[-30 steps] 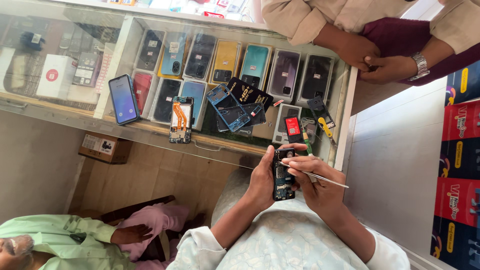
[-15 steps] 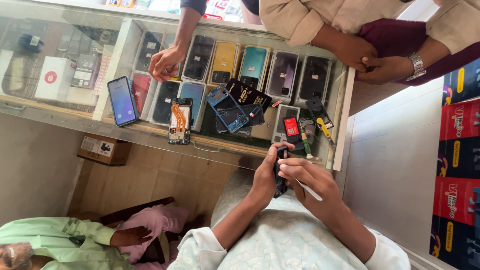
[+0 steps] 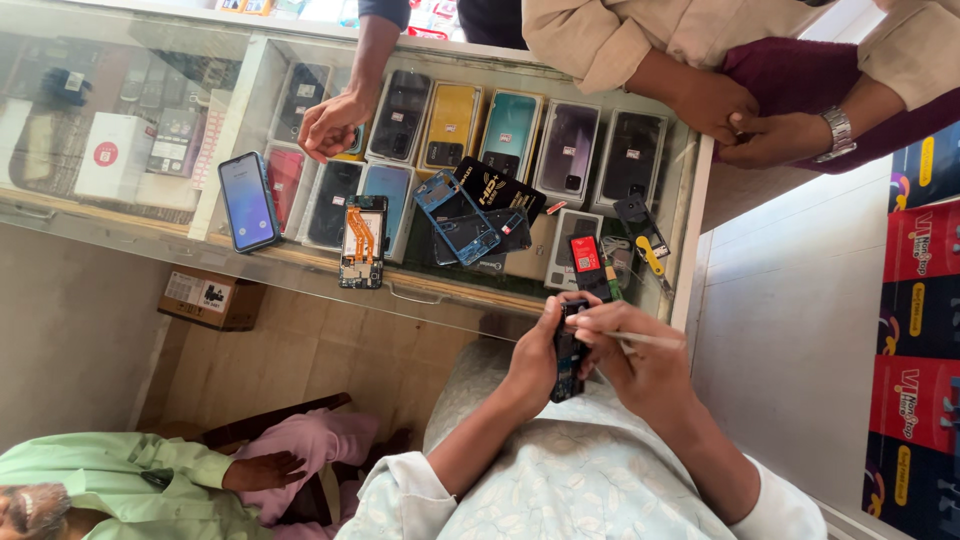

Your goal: The person holds a disassembled mobile phone motherboard and uses a small metal tool to scrape and clean the camera module area. The person then uses their fingers to wipe the surface and continues to clean the component with the tool.

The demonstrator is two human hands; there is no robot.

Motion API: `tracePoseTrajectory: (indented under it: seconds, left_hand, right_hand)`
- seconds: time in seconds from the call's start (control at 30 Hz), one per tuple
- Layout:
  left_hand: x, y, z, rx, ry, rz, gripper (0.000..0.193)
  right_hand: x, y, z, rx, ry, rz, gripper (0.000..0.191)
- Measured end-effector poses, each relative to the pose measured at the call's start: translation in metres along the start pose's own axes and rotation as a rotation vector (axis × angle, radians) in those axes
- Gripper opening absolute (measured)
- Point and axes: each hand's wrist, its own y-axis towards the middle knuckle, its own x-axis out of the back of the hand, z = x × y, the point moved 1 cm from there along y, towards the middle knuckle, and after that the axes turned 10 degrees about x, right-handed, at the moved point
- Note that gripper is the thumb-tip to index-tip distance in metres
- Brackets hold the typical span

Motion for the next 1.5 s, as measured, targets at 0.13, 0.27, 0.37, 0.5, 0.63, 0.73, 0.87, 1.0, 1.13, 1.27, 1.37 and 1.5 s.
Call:
tracePoseTrajectory:
  seconds: [0.13, 0.27, 0.37, 0.5, 0.63, 0.73, 0.87, 1.0, 1.13, 1.27, 1.37, 1.5]
  left_hand:
    - [0.009, 0.006, 0.007, -0.180, 0.206, -0.119, 0.049]
    - [0.013, 0.008, 0.010, -0.255, 0.256, -0.150, 0.048]
    - [0.008, 0.005, 0.005, -0.169, 0.226, -0.168, 0.052]
    - [-0.001, -0.003, -0.008, 0.039, -0.020, -0.039, 0.064]
    - [-0.008, -0.007, -0.014, 0.159, -0.175, 0.000, 0.069]
    - [-0.008, -0.006, -0.014, 0.154, -0.160, 0.047, 0.070]
    - [-0.004, -0.006, -0.008, 0.184, -0.097, 0.022, 0.076]
    - [-0.004, -0.003, -0.007, 0.219, -0.060, -0.066, 0.075]
    - [-0.009, -0.005, -0.010, 0.073, 0.179, -0.131, 0.072]
    - [-0.014, -0.004, -0.012, -0.084, 0.250, -0.074, 0.069]
    - [-0.015, -0.004, -0.013, -0.086, 0.260, -0.080, 0.068]
    - [-0.017, -0.008, -0.019, -0.060, 0.255, -0.086, 0.069]
  right_hand:
    - [0.002, -0.004, 0.015, 0.398, -0.402, 0.229, 0.033]
    - [0.000, -0.006, 0.022, 0.418, -0.627, 0.350, 0.045]
    - [0.003, -0.005, 0.019, 0.388, -0.433, 0.287, 0.039]
    - [0.004, -0.005, 0.006, 0.178, 0.015, 0.025, 0.016]
    - [0.011, -0.007, -0.001, 0.043, 0.137, -0.104, 0.011]
    - [0.011, -0.005, -0.004, 0.050, 0.126, -0.108, 0.012]
    - [0.009, -0.004, -0.006, 0.109, 0.056, -0.081, 0.008]
    - [0.008, -0.001, -0.003, 0.008, 0.058, -0.071, 0.008]
    - [0.008, 0.007, 0.011, 0.305, -0.267, 0.041, 0.011]
    - [0.010, 0.009, 0.024, 0.449, -0.578, 0.180, 0.021]
    - [0.010, 0.005, 0.026, 0.423, -0.667, 0.226, 0.023]
    - [0.015, 0.002, 0.009, 0.228, -0.266, 0.103, 0.013]
